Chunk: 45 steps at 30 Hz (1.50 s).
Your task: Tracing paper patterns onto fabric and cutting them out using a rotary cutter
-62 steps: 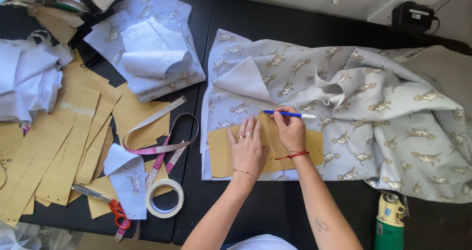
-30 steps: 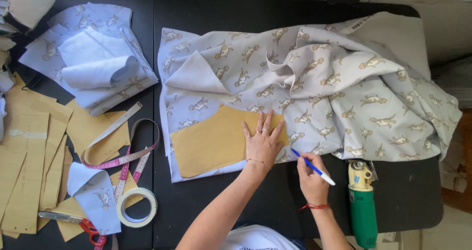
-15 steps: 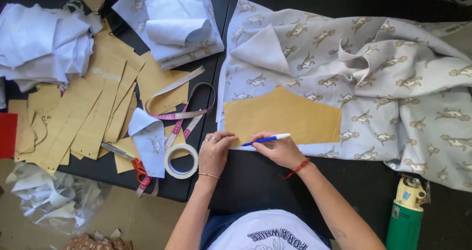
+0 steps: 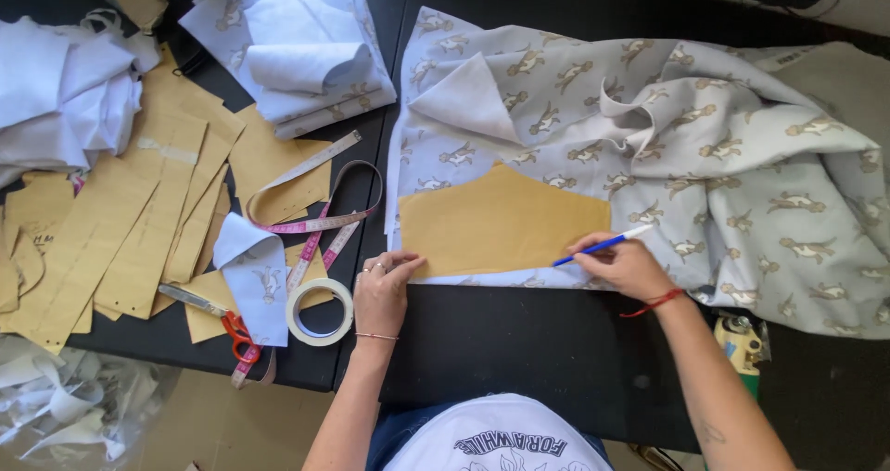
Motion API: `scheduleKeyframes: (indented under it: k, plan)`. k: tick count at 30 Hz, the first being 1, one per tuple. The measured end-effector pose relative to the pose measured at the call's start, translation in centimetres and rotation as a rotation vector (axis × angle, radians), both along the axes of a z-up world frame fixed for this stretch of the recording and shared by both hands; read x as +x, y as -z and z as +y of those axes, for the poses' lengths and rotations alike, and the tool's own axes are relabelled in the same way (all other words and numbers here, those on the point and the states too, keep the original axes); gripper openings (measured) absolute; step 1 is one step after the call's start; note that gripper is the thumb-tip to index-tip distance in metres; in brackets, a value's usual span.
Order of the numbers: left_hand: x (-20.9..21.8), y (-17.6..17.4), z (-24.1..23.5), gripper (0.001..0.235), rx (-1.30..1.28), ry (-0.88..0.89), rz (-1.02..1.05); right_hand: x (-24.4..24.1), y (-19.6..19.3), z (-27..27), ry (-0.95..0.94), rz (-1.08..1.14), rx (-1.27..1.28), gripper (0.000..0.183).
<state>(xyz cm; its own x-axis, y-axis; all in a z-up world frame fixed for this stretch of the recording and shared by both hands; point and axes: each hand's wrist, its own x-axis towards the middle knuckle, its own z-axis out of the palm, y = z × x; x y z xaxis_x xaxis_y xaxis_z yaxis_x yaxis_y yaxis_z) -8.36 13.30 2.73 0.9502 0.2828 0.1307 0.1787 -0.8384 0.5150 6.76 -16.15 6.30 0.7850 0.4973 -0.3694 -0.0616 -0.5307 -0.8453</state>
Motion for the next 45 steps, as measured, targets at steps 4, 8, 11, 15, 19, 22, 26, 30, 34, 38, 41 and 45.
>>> scheduleKeyframes:
  k: [4, 8, 11, 15, 19, 22, 26, 30, 34, 38, 41, 45]
  plan:
    - [0.2, 0.4, -0.9, 0.028, 0.179, -0.095, 0.055, 0.7, 1.2, -6.2, 0.240, 0.092, 0.057, 0.015]
    - [1.1, -0.5, -1.6, 0.031, 0.000, -0.283, 0.231, -0.1, 1.5, -7.4, 0.322, 0.100, 0.056, 0.017]
    - [1.5, 0.0, -1.4, 0.036, -0.232, -0.343, 0.272, -3.1, -1.3, -7.1, 0.297, 0.099, -0.087, 0.018]
    - [2.0, 1.2, -0.1, 0.051, -0.366, -0.369, 0.362, -8.8, -2.8, -8.9, 0.099, 0.126, -0.633, 0.032]
    - [2.7, 2.0, -0.7, 0.057, -0.493, -0.383, 0.564, -12.1, -1.9, -10.0, 0.136, 0.199, -0.921, 0.037]
    - [2.6, 1.7, -2.7, 0.041, -0.453, -0.329, 0.533, -13.7, -2.0, -9.0, 0.330, 0.122, -0.861, 0.034]
    - [2.2, -4.1, -8.4, 0.015, -0.388, -0.052, -0.101, -15.1, -2.8, -6.0, 0.598, -0.021, -0.127, 0.051]
    - [-0.6, -12.4, -15.0, 0.013, -0.358, 0.545, -0.450, -19.3, -7.0, -2.4, 0.636, 0.127, 0.645, 0.096]
    - [-3.6, -12.3, -18.6, 0.010, -0.363, 1.123, -0.464, -24.9, -7.0, -1.9, 1.300, 0.041, 0.229, 0.039]
    - [-6.9, -10.8, -19.9, 0.007, -0.488, 1.548, -0.004, -33.7, -4.1, -5.0, 1.785, 0.131, -0.101, 0.034]
    - [-9.5, -11.5, -21.4, 0.007, -0.601, 1.606, 0.118, -42.2, -0.9, -7.0, 1.896, -0.113, -0.266, 0.029]
    - [-12.7, -11.4, -24.2, 0.004, -0.562, 1.745, 0.235, -52.6, 3.4, -7.3, 2.292, -0.145, -0.252, 0.030]
